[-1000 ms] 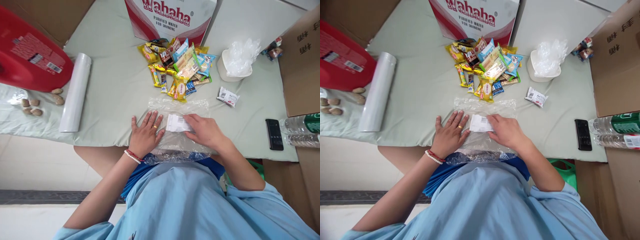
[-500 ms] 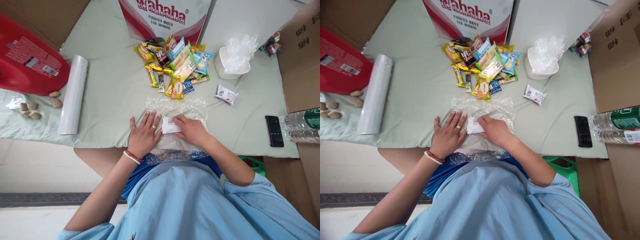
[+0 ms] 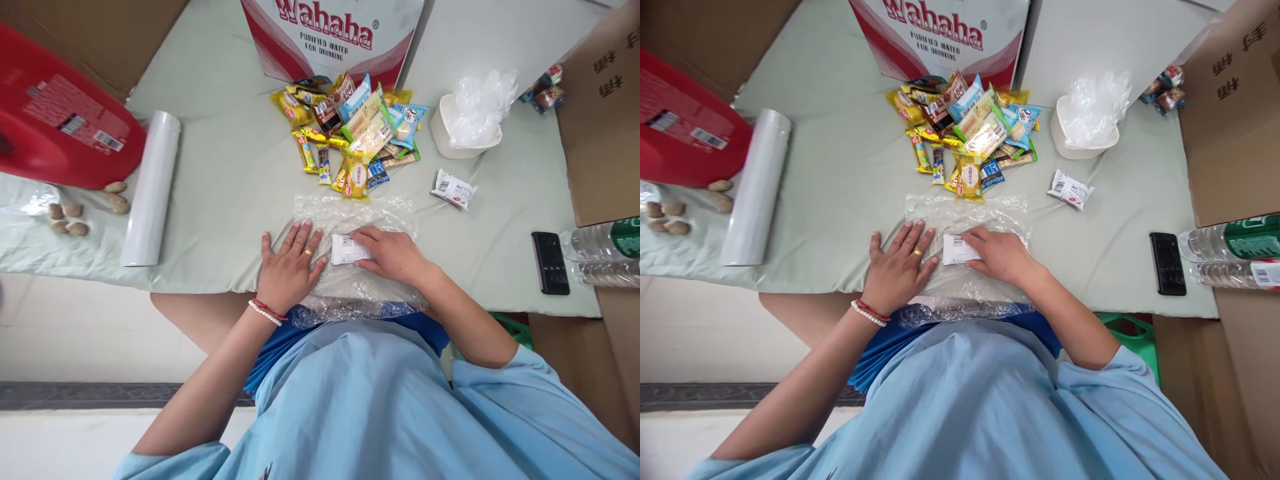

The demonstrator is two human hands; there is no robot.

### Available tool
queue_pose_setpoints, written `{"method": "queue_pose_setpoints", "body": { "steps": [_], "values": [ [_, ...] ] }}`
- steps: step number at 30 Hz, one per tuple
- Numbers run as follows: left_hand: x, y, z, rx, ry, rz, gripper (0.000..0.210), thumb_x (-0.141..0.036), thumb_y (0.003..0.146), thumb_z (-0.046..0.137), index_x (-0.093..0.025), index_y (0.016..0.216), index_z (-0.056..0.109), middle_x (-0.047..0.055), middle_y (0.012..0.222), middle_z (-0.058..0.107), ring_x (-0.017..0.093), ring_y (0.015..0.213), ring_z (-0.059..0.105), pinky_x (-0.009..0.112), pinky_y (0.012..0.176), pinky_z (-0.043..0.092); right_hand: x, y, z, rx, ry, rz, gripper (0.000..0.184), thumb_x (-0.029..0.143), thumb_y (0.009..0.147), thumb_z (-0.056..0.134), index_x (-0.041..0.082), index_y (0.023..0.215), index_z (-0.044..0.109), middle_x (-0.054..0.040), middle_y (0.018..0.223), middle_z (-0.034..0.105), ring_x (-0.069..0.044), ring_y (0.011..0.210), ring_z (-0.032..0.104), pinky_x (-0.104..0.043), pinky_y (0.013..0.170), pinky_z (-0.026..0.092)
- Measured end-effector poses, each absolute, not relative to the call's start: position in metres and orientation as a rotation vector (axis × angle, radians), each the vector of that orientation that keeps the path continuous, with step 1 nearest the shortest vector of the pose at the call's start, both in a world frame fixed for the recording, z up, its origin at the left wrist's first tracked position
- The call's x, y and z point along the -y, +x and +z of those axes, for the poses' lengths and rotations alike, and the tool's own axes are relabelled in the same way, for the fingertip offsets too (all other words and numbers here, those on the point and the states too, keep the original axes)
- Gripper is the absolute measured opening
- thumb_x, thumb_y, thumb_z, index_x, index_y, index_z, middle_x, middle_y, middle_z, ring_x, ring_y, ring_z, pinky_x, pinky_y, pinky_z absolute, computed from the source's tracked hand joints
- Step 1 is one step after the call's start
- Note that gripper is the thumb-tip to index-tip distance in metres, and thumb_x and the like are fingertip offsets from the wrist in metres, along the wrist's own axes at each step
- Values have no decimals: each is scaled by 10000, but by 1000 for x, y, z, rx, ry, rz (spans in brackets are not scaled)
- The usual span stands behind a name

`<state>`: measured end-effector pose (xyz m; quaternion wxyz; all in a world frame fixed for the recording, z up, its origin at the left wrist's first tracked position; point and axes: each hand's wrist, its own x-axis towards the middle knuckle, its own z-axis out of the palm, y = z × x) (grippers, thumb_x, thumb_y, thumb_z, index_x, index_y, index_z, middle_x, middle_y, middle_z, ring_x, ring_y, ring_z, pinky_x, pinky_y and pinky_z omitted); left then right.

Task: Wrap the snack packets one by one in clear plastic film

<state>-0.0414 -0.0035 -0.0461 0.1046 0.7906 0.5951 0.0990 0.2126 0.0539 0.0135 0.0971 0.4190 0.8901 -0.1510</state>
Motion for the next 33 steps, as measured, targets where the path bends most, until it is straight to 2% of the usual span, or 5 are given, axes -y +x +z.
{"method": "queue_pose_setpoints", "body": {
  "steps": [18, 21, 25, 29, 33],
  "values": [
    [8, -45, -53, -1836, 2335, 441, 642, -512, 1078, 428, -294, 1675, 337, 136, 1770, 239, 360, 1646, 229, 709, 1300, 61, -43, 212, 10, -2619, 1349, -493, 603, 370, 1015, 630, 254, 1592, 499, -120, 1640, 499, -296, 1237, 682, -379, 906, 580],
    [17, -55, -56, -1850, 2402, 669, 646, -451, 1053, 526, -323, 1664, 359, 132, 1725, 368, 364, 1639, 248, 685, 1318, 56, -35, 225, 9, -2726, 1457, -579, 610, 424, 1034, 607, 227, 1597, 480, -145, 1675, 441, -302, 1336, 623, -404, 945, 588],
    [32, -77, -55, -1414, 2498, 760, 662, -362, 1045, 544, -349, 1668, 323, 95, 1542, 623, 296, 1527, 483, 587, 1328, 245, -5, 263, 17, -2919, 1619, -718, 476, 488, 1078, 516, 220, 1462, 604, -158, 1418, 656, -278, 1288, 635, -435, 1021, 563],
    [45, -97, -58, -1009, 2527, 598, 758, -588, 973, 650, -274, 1619, 411, 163, 1585, 566, 332, 1523, 482, 584, 1305, 318, 35, 298, 9, -2931, 1358, -799, 730, 589, 939, 723, 262, 1560, 519, -172, 1493, 612, -341, 1369, 567, -572, 1110, 513],
    [49, -104, -68, -1022, 2598, 514, 373, -401, 1041, 579, -282, 1391, 629, 140, 1604, 550, 301, 1543, 462, 589, 1316, 281, 59, 311, -17, -2835, 1506, -617, 515, 355, 1002, 639, 284, 1510, 586, -183, 1546, 569, -362, 1425, 518, -677, 1133, 469]
  ]
}}
